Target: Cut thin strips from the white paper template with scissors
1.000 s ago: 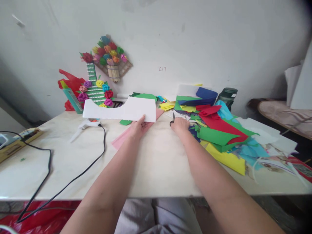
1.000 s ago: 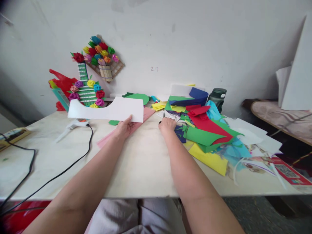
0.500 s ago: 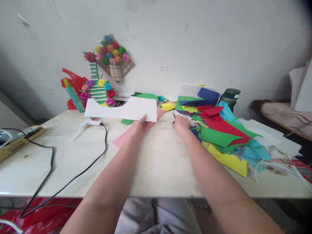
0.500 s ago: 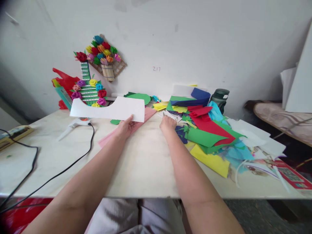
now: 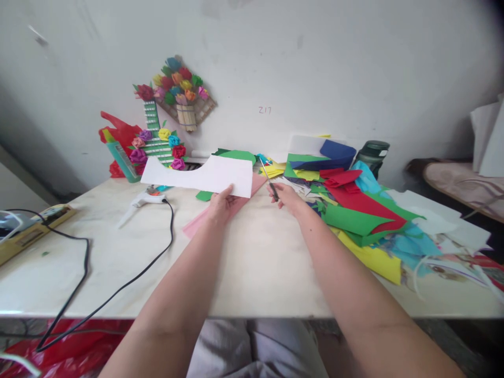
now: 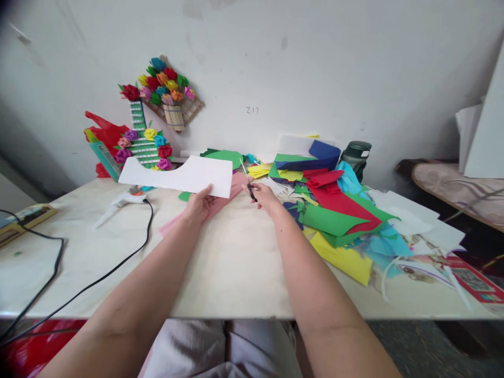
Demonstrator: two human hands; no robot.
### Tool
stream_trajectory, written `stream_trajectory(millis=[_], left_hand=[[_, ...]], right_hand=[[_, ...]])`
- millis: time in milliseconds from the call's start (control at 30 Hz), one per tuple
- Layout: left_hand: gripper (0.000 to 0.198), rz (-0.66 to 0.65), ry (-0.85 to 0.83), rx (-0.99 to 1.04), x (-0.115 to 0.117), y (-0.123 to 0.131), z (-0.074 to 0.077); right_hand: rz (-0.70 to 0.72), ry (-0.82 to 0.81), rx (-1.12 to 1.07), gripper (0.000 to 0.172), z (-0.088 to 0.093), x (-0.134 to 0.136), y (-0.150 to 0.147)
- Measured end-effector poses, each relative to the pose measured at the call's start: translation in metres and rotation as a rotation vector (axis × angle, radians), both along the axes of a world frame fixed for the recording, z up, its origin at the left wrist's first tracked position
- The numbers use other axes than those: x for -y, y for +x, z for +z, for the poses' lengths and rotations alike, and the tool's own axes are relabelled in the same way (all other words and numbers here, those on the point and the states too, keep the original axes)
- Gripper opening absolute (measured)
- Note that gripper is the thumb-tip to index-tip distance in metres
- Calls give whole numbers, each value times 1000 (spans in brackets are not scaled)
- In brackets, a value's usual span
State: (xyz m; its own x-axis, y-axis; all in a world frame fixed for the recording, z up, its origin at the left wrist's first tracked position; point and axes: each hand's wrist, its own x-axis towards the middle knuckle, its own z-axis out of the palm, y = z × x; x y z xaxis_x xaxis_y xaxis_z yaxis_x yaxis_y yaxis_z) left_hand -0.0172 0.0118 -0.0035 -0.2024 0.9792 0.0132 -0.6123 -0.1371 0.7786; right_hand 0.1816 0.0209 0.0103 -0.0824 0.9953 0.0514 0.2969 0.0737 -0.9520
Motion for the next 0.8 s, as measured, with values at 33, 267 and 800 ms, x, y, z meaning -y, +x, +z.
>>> stream_trajectory(millis=[33,267,800], left_hand=[[35,-8,3,7,-1,-2,-1],[45,-67,50,45,-2,-10,-3],[53,-134,76,44,4,-12,0]], right_hand=[[47,-14,-52,34,0,2,3],[382,-41,-48,32,1,8,24],[481,-46,91,34,2,12,17]])
